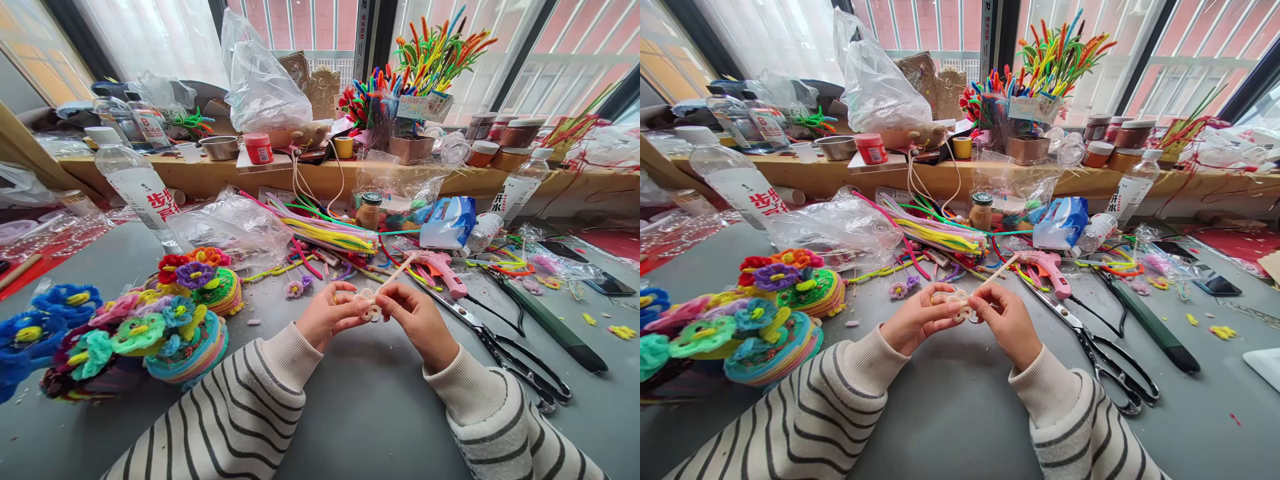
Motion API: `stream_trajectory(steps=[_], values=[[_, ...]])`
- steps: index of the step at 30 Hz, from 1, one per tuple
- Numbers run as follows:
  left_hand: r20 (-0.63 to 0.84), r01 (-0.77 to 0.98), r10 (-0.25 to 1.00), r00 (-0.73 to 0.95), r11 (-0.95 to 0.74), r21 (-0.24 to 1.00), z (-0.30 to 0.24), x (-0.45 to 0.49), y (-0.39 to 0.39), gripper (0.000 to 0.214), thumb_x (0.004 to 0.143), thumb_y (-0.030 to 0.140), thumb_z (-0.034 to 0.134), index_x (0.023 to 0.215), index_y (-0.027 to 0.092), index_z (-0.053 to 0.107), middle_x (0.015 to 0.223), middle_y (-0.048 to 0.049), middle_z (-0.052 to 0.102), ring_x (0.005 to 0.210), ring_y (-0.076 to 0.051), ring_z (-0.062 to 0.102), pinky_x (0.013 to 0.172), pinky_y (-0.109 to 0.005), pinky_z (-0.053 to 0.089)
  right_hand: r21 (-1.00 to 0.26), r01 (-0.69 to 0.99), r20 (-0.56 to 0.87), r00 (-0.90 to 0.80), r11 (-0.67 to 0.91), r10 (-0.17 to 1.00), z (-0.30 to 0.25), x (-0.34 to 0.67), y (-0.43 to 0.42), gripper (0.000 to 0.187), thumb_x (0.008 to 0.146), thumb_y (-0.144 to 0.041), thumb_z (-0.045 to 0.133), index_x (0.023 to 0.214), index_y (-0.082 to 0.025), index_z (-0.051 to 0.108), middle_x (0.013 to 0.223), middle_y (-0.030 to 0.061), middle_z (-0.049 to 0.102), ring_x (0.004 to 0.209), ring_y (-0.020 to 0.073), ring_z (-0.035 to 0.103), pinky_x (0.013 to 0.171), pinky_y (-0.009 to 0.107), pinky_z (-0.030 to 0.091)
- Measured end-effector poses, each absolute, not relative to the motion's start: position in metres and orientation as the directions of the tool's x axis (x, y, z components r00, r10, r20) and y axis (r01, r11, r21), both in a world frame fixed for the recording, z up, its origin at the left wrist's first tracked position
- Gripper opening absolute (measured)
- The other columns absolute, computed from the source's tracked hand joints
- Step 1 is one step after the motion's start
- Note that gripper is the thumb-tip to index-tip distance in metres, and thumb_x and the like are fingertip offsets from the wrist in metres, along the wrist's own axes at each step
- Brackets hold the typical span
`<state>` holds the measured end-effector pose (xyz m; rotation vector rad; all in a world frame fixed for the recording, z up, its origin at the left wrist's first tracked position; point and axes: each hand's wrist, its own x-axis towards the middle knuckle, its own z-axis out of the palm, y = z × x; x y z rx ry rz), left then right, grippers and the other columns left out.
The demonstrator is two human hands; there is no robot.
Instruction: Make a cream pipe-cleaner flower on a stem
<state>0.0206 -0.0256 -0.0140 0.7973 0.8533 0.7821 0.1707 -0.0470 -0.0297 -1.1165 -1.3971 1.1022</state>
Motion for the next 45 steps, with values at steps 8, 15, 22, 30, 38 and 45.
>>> stream_trajectory(steps=[8, 15, 22, 30, 38, 45], values=[[-0.339, -0.276, 0.822, 0.457, 0.493, 0.825, -0.016, 0.019, -0.025, 0.038, 0.052, 0.011, 0.067, 0.082, 0.016, 0.043, 0.062, 0.0013, 0.059, 0.064, -0.012, 0.059, 0.068, -0.029, 0.045, -0.991, 0.038, 0.122, -0.094, 0.126, 0.988, -0.029, 0.169, -0.049, 0.016, 0.067, -0.033, 0.055, 0.066, -0.017, 0.055, 0.059, -0.001, 0.051, 0.051, 0.0098, 0.045, 0.05, 0.023, 0.038], [-0.374, -0.311, 0.787, 0.49, 0.559, 0.769, -0.016, 0.018, -0.024, 0.038, 0.052, 0.007, 0.066, 0.079, 0.016, 0.041, 0.07, -0.0019, 0.06, 0.063, -0.012, 0.059, 0.067, -0.027, 0.045, -0.997, -0.042, 0.068, -0.114, 0.063, 0.991, -0.026, 0.176, -0.046, 0.021, 0.069, -0.035, 0.051, 0.066, -0.016, 0.059, 0.055, -0.0009, 0.052, 0.047, 0.0079, 0.042, 0.048, 0.023, 0.036], [-0.351, -0.324, 0.769, 0.535, 0.57, 0.755, -0.017, 0.018, -0.024, 0.036, 0.053, 0.007, 0.066, 0.078, 0.016, 0.042, 0.067, 0.0, 0.059, 0.063, -0.011, 0.059, 0.067, -0.026, 0.045, -0.953, -0.242, -0.114, -0.278, -0.184, 0.954, -0.033, 0.181, -0.045, 0.016, 0.066, -0.03, 0.058, 0.067, -0.015, 0.061, 0.054, -0.0033, 0.044, 0.045, 0.0032, 0.032, 0.042, 0.017, 0.025], [-0.336, -0.27, 0.791, 0.512, 0.519, 0.811, -0.017, 0.019, -0.025, 0.036, 0.052, 0.01, 0.067, 0.077, 0.017, 0.042, 0.055, 0.0037, 0.058, 0.06, -0.012, 0.059, 0.063, -0.027, 0.046, -0.818, -0.42, -0.251, -0.352, -0.392, 0.901, -0.031, 0.173, -0.049, 0.016, 0.065, -0.029, 0.059, 0.067, -0.014, 0.06, 0.055, -0.0039, 0.039, 0.048, 0.0024, 0.031, 0.045, 0.014, 0.029], [-0.356, -0.315, 0.783, 0.51, 0.555, 0.77, -0.016, 0.017, -0.023, 0.035, 0.055, 0.009, 0.065, 0.077, 0.017, 0.039, 0.068, -0.001, 0.061, 0.06, -0.01, 0.059, 0.061, -0.022, 0.046, -0.995, -0.061, 0.079, -0.062, 0.075, 0.995, -0.028, 0.174, -0.048, 0.014, 0.071, -0.031, 0.051, 0.07, -0.018, 0.057, 0.056, -0.0023, 0.046, 0.049, 0.0059, 0.036, 0.043, 0.018, 0.029], [-0.392, -0.307, 0.763, 0.515, 0.591, 0.746, -0.015, 0.018, -0.024, 0.031, 0.057, 0.009, 0.064, 0.076, 0.015, 0.041, 0.068, -0.0031, 0.061, 0.059, -0.01, 0.059, 0.058, -0.018, 0.047, -0.325, 0.694, 0.759, -0.214, 0.643, 0.615, -0.02, 0.186, -0.053, 0.022, 0.069, -0.012, 0.054, 0.086, -0.025, 0.059, 0.081, 0.0039, 0.048, 0.065, 0.0121, 0.041, 0.058, 0.026, 0.038]])
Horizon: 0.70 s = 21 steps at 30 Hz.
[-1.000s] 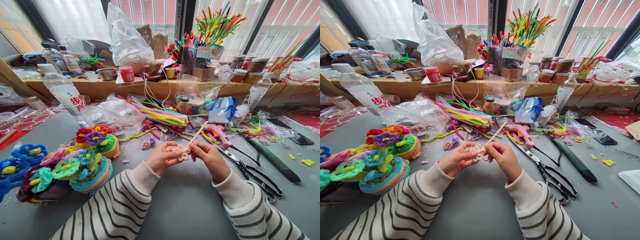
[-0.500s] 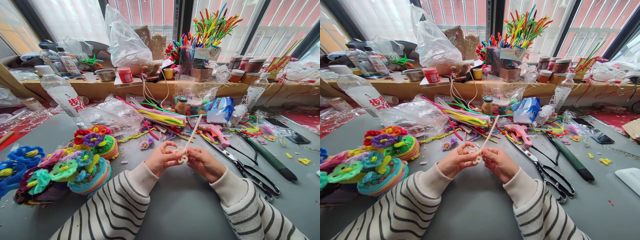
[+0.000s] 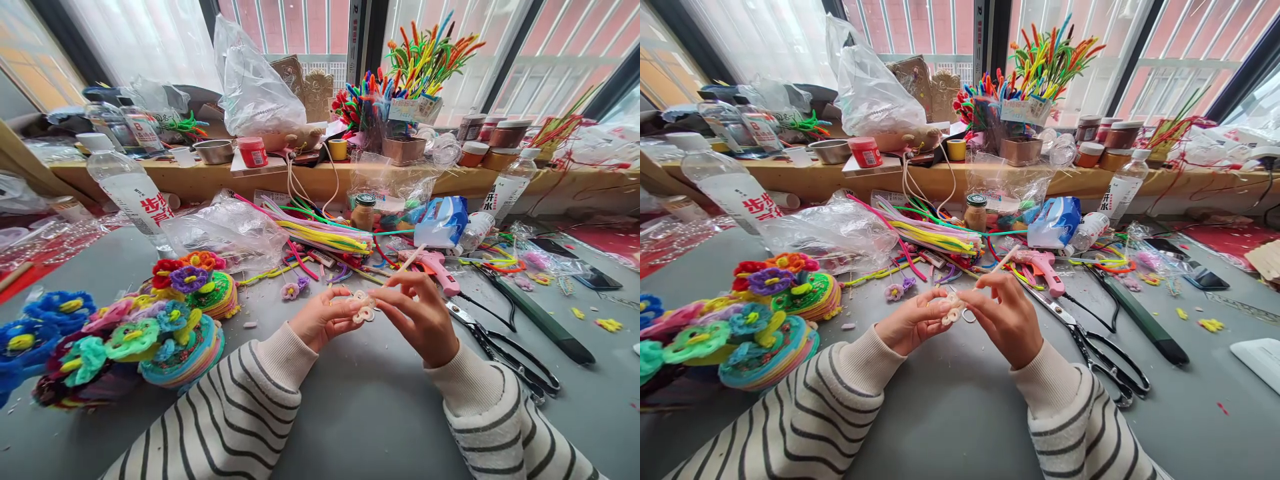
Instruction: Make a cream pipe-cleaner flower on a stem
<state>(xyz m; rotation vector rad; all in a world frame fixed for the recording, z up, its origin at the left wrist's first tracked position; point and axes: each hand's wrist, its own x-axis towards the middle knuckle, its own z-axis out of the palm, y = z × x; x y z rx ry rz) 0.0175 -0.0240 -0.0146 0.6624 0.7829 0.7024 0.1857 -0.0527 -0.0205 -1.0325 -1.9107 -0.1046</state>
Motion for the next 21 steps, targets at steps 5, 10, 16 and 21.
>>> stream_trajectory(steps=[5, 10, 16, 21], values=[[-0.41, -0.301, 0.767, 0.494, 0.592, 0.747, -0.0161, 0.0184, -0.0237, 0.034, 0.055, 0.009, 0.065, 0.076, 0.015, 0.04, 0.063, -0.0022, 0.061, 0.057, -0.01, 0.059, 0.056, -0.019, 0.048, -0.127, 0.752, 0.791, -0.317, 0.647, 0.524, -0.0223, 0.1835, -0.0541, 0.026, 0.069, -0.004, 0.051, 0.083, -0.024, 0.059, 0.079, 0.0039, 0.048, 0.063, 0.0113, 0.041, 0.059, 0.024, 0.039], [-0.411, -0.286, 0.79, 0.455, 0.567, 0.772, -0.0167, 0.0198, -0.024, 0.04, 0.051, 0.008, 0.067, 0.074, 0.016, 0.035, 0.065, -0.0027, 0.061, 0.059, -0.011, 0.06, 0.058, -0.022, 0.048, -0.059, 0.77, 0.791, -0.352, 0.636, 0.5, -0.0221, 0.1819, -0.0533, 0.019, 0.069, -0.005, 0.052, 0.078, -0.021, 0.058, 0.076, 0.0036, 0.049, 0.063, 0.0117, 0.042, 0.059, 0.023, 0.039], [-0.357, -0.246, 0.865, 0.353, 0.454, 0.856, -0.0151, 0.022, -0.0268, 0.047, 0.048, 0.011, 0.069, 0.074, 0.018, 0.031, 0.054, 0.0042, 0.057, 0.055, -0.012, 0.059, 0.058, -0.027, 0.047, -0.124, 0.78, 0.75, -0.332, 0.614, 0.572, -0.0232, 0.1792, -0.0526, 0.01, 0.072, -0.013, 0.05, 0.073, -0.019, 0.057, 0.074, 0.0041, 0.046, 0.062, 0.0128, 0.04, 0.057, 0.025, 0.039], [-0.257, -0.226, 0.933, 0.251, 0.315, 0.922, -0.0156, 0.0248, -0.0293, 0.044, 0.049, 0.016, 0.068, 0.071, 0.019, 0.03, 0.052, 0.0063, 0.056, 0.054, -0.011, 0.058, 0.058, -0.029, 0.046, -0.296, 0.767, 0.679, -0.249, 0.569, 0.69, -0.0285, 0.1762, -0.0503, 0.01, 0.071, -0.015, 0.049, 0.076, -0.017, 0.057, 0.076, 0.0051, 0.041, 0.069, 0.0147, 0.041, 0.062, 0.027, 0.04]])
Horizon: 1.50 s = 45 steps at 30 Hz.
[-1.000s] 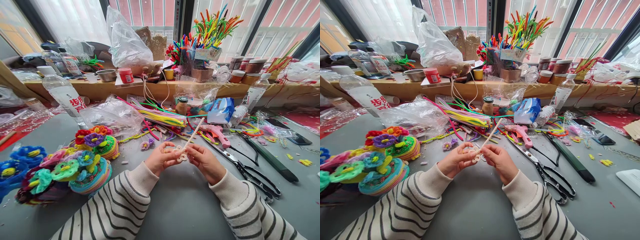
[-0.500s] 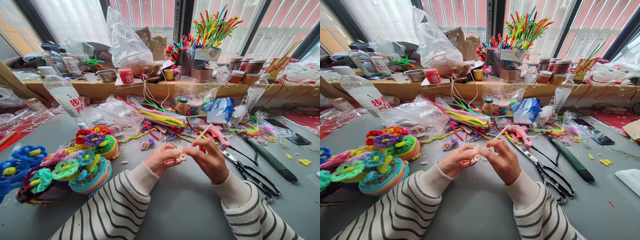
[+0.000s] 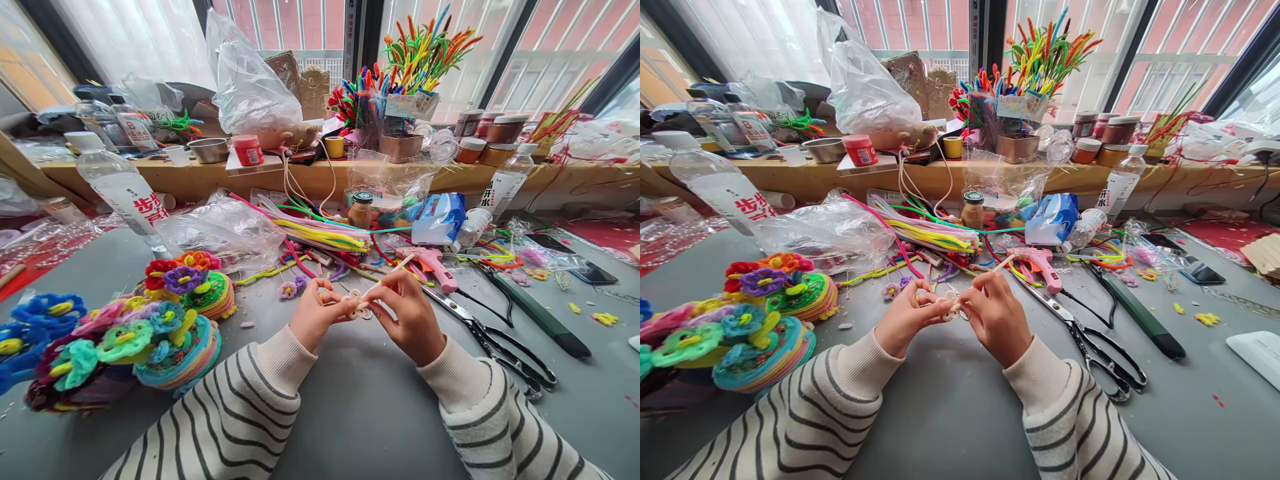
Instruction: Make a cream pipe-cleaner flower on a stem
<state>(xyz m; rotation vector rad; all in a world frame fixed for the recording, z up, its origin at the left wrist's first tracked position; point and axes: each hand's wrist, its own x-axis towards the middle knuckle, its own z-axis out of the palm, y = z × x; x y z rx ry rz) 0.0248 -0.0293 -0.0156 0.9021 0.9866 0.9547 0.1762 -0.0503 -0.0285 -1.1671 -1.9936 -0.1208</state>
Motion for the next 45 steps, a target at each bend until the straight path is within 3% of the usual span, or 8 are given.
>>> stream_trajectory(steps=[11, 20, 27, 32, 35, 38, 42, 45], values=[[-0.223, -0.217, 0.938, 0.264, 0.284, 0.934, -0.016, 0.025, -0.029, 0.039, 0.053, 0.015, 0.066, 0.074, 0.018, 0.032, 0.057, 0.0048, 0.057, 0.057, -0.011, 0.058, 0.061, -0.028, 0.046, -0.386, 0.752, 0.646, -0.193, 0.534, 0.738, -0.031, 0.175, -0.048, 0.01, 0.072, -0.017, 0.048, 0.076, -0.017, 0.057, 0.076, 0.0047, 0.04, 0.074, 0.0171, 0.041, 0.067, 0.031, 0.038], [0.143, 0.04, 0.972, 0.184, -0.153, 0.987, -0.023, 0.026, -0.034, 0.029, 0.059, 0.021, 0.06, 0.073, 0.021, 0.034, 0.061, 0.0018, 0.06, 0.062, -0.015, 0.06, 0.063, -0.026, 0.045, -0.568, 0.695, 0.509, -0.125, 0.441, 0.852, -0.03, 0.167, -0.048, 0.007, 0.07, -0.021, 0.05, 0.067, -0.016, 0.055, 0.071, 0.0039, 0.045, 0.073, 0.0174, 0.041, 0.066, 0.032, 0.036], [0.296, 0.223, 0.945, 0.137, -0.32, 0.921, -0.029, 0.026, -0.041, 0.01, 0.065, 0.019, 0.054, 0.073, 0.022, 0.048, 0.07, 0.0003, 0.058, 0.071, -0.013, 0.057, 0.067, -0.02, 0.039, -0.937, 0.349, 0.044, 0.051, 0.023, 0.998, -0.027, 0.16, -0.05, 0.02, 0.067, -0.034, 0.052, 0.062, -0.014, 0.052, 0.064, 0.0008, 0.046, 0.059, 0.0116, 0.041, 0.052, 0.024, 0.032], [0.343, 0.25, 0.913, 0.222, -0.394, 0.885, -0.029, 0.027, -0.045, 0.009, 0.067, 0.018, 0.051, 0.076, 0.022, 0.053, 0.069, -0.0022, 0.059, 0.079, -0.015, 0.055, 0.077, -0.022, 0.036, -0.962, -0.027, -0.266, -0.108, -0.27, 0.958, -0.023, 0.161, -0.053, 0.023, 0.067, -0.037, 0.051, 0.065, -0.014, 0.054, 0.054, -0.0041, 0.036, 0.044, 0.0054, 0.026, 0.038, 0.019, 0.017], [0.286, 0.15, 0.948, 0.143, -0.306, 0.94, -0.021, 0.027, -0.042, 0.015, 0.064, 0.02, 0.056, 0.073, 0.021, 0.045, 0.074, -0.0014, 0.06, 0.076, -0.015, 0.057, 0.074, -0.025, 0.04, -0.978, 0.011, -0.21, -0.146, -0.21, 0.967, -0.024, 0.163, -0.053, 0.026, 0.068, -0.039, 0.049, 0.073, -0.015, 0.056, 0.058, -0.0028, 0.04, 0.045, 0.0058, 0.03, 0.038, 0.019, 0.021], [0.105, -0.014, 0.985, 0.137, -0.104, 0.994, -0.016, 0.026, -0.033, 0.033, 0.058, 0.021, 0.062, 0.073, 0.021, 0.032, 0.061, 0.0027, 0.058, 0.062, -0.014, 0.059, 0.062, -0.027, 0.046, -0.957, 0.283, 0.046, -0.06, 0.061, 0.997, -0.026, 0.168, -0.049, 0.025, 0.071, -0.037, 0.047, 0.077, -0.014, 0.056, 0.07, 0.0019, 0.046, 0.054, 0.0089, 0.04, 0.046, 0.021, 0.033], [-0.13, -0.145, 0.973, 0.192, 0.159, 0.977, -0.015, 0.023, -0.026, 0.041, 0.053, 0.019, 0.066, 0.07, 0.019, 0.028, 0.055, 0.005, 0.055, 0.057, -0.014, 0.058, 0.056, -0.028, 0.047, -0.571, 0.672, 0.538, -0.127, 0.472, 0.833, -0.029, 0.176, -0.047, 0.019, 0.075, -0.024, 0.043, 0.089, -0.016, 0.054, 0.085, 0.0082, 0.046, 0.074, 0.0166, 0.045, 0.06, 0.029, 0.041], [-0.184, -0.158, 0.958, 0.22, 0.221, 0.963, -0.017, 0.023, -0.026, 0.043, 0.051, 0.019, 0.067, 0.071, 0.019, 0.029, 0.053, 0.0051, 0.055, 0.054, -0.013, 0.058, 0.054, -0.028, 0.047, -0.237, 0.782, 0.652, -0.312, 0.577, 0.691, -0.028, 0.178, -0.049, 0.02, 0.076, -0.017, 0.043, 0.093, -0.019, 0.053, 0.089, 0.0083, 0.047, 0.076, 0.0168, 0.045, 0.066, 0.03, 0.041]])
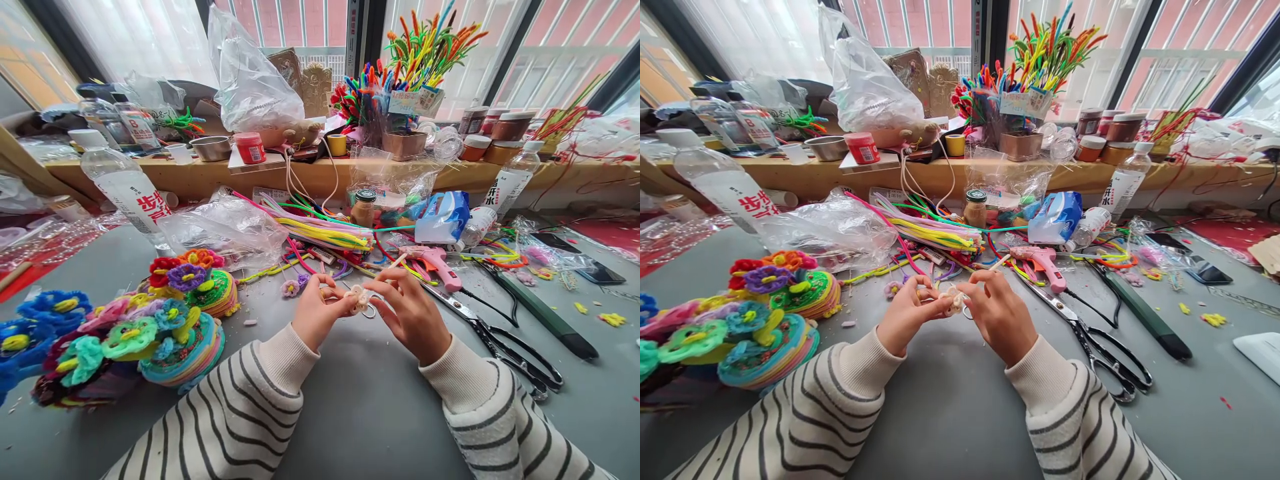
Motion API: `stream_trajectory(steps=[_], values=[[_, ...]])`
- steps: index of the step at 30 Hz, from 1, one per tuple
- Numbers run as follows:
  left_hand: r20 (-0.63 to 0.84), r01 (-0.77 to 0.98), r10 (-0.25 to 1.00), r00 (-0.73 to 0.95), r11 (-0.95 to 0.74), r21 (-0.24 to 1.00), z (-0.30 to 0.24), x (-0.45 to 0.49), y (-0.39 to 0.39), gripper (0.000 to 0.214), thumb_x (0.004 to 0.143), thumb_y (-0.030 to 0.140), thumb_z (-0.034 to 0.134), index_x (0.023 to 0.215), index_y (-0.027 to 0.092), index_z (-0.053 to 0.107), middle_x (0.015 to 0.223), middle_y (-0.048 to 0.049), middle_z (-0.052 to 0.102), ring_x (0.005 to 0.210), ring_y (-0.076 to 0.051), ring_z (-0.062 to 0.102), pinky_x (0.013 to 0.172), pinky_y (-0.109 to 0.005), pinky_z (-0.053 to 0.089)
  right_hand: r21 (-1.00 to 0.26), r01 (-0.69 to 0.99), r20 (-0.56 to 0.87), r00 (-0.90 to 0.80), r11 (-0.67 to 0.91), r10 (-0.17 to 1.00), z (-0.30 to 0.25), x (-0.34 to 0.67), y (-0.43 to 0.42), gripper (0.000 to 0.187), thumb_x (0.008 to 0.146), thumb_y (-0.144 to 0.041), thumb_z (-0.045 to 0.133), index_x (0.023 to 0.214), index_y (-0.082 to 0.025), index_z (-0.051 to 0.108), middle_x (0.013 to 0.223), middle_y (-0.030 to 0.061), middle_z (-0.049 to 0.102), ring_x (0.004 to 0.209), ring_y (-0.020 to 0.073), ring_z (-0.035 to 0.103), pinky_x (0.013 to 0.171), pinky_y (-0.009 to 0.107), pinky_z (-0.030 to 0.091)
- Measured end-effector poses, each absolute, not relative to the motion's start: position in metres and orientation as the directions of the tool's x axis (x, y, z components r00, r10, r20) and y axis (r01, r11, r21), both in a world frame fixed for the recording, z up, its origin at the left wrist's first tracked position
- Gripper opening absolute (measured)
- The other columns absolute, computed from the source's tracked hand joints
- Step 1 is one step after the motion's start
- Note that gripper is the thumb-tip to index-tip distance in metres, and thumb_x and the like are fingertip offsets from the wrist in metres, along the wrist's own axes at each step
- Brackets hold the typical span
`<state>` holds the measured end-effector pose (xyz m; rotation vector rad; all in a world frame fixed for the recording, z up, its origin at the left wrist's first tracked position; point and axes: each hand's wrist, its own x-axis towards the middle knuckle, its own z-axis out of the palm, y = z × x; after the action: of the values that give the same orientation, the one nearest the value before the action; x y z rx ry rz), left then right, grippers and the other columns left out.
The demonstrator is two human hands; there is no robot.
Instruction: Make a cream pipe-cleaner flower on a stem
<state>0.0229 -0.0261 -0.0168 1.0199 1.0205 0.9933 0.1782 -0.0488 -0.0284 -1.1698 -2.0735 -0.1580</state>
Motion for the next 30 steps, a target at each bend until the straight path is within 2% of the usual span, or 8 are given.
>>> stream_trajectory(steps=[3, 6, 13, 16, 21, 26, 28, 30], values=[[-0.174, -0.151, 0.955, 0.238, 0.214, 0.965, -0.018, 0.024, -0.027, 0.044, 0.05, 0.019, 0.068, 0.071, 0.018, 0.029, 0.053, 0.0051, 0.055, 0.052, -0.012, 0.057, 0.053, -0.028, 0.047, -0.04, 0.814, 0.665, -0.411, 0.579, 0.624, -0.028, 0.177, -0.052, 0.02, 0.076, -0.013, 0.042, 0.087, -0.022, 0.056, 0.086, 0.0065, 0.049, 0.074, 0.0155, 0.045, 0.063, 0.027, 0.04], [-0.158, -0.125, 0.957, 0.243, 0.192, 0.973, -0.02, 0.024, -0.027, 0.044, 0.051, 0.018, 0.067, 0.071, 0.019, 0.028, 0.052, 0.0057, 0.055, 0.05, -0.011, 0.057, 0.051, -0.026, 0.046, 0.061, 0.807, 0.672, -0.468, 0.588, 0.574, -0.028, 0.177, -0.052, 0.021, 0.077, -0.012, 0.042, 0.086, -0.022, 0.056, 0.083, 0.0058, 0.051, 0.074, 0.0152, 0.045, 0.062, 0.026, 0.039], [-0.063, -0.106, 0.967, 0.245, 0.091, 0.99, -0.023, 0.025, -0.03, 0.044, 0.054, 0.023, 0.065, 0.072, 0.02, 0.025, 0.053, 0.0058, 0.055, 0.054, -0.014, 0.059, 0.056, -0.029, 0.047, 0.021, 0.805, 0.649, -0.462, 0.593, 0.604, -0.025, 0.176, -0.05, 0.016, 0.077, -0.017, 0.043, 0.082, -0.02, 0.058, 0.075, 0.0053, 0.051, 0.069, 0.0153, 0.044, 0.061, 0.026, 0.039], [-0.007, -0.099, 0.974, 0.226, 0.03, 0.995, -0.023, 0.027, -0.032, 0.042, 0.056, 0.024, 0.063, 0.071, 0.021, 0.024, 0.055, 0.0046, 0.057, 0.055, -0.015, 0.06, 0.057, -0.029, 0.047, -0.113, 0.798, 0.651, -0.39, 0.592, 0.651, -0.026, 0.171, -0.05, 0.014, 0.076, -0.017, 0.043, 0.077, -0.018, 0.057, 0.075, 0.0061, 0.049, 0.07, 0.0161, 0.043, 0.063, 0.028, 0.039], [0.161, 0.008, 0.973, 0.168, -0.164, 0.986, -0.022, 0.027, -0.035, 0.034, 0.06, 0.023, 0.059, 0.07, 0.022, 0.026, 0.06, 0.0031, 0.058, 0.06, -0.015, 0.059, 0.06, -0.027, 0.046, -0.587, 0.669, 0.552, -0.082, 0.456, 0.83, -0.032, 0.16, -0.051, 0.01, 0.072, -0.022, 0.048, 0.068, -0.016, 0.055, 0.07, 0.0038, 0.045, 0.066, 0.0146, 0.043, 0.058, 0.027, 0.039], [0.316, 0.215, 0.937, 0.147, -0.343, 0.915, -0.023, 0.026, -0.041, 0.019, 0.066, 0.019, 0.053, 0.069, 0.022, 0.034, 0.069, 0.0006, 0.058, 0.072, -0.014, 0.059, 0.068, -0.024, 0.042, -0.944, 0.309, 0.14, 0.057, 0.116, 0.988, -0.034, 0.156, -0.052, 0.02, 0.07, -0.033, 0.051, 0.066, -0.014, 0.055, 0.064, 0.0002, 0.043, 0.055, 0.0093, 0.038, 0.047, 0.022, 0.032], [0.354, 0.259, 0.921, 0.166, -0.387, 0.885, -0.024, 0.025, -0.043, 0.014, 0.067, 0.018, 0.051, 0.069, 0.022, 0.038, 0.072, 0.0, 0.059, 0.076, -0.014, 0.058, 0.07, -0.023, 0.04, -0.993, 0.096, -0.071, 0.009, -0.072, 0.997, -0.032, 0.157, -0.053, 0.021, 0.068, -0.035, 0.052, 0.067, -0.014, 0.055, 0.06, -0.0021, 0.041, 0.049, 0.0066, 0.032, 0.043, 0.02, 0.026], [0.377, 0.276, 0.905, 0.195, -0.42, 0.865, -0.024, 0.025, -0.044, 0.011, 0.068, 0.018, 0.05, 0.069, 0.022, 0.04, 0.073, -0.0004, 0.059, 0.077, -0.014, 0.058, 0.071, -0.022, 0.039, -0.968, -0.102, -0.223, -0.079, -0.23, 0.972, -0.029, 0.159, -0.054, 0.021, 0.066, -0.035, 0.054, 0.067, -0.014, 0.055, 0.056, -0.0042, 0.036, 0.045, 0.0047, 0.025, 0.039, 0.019, 0.018]])
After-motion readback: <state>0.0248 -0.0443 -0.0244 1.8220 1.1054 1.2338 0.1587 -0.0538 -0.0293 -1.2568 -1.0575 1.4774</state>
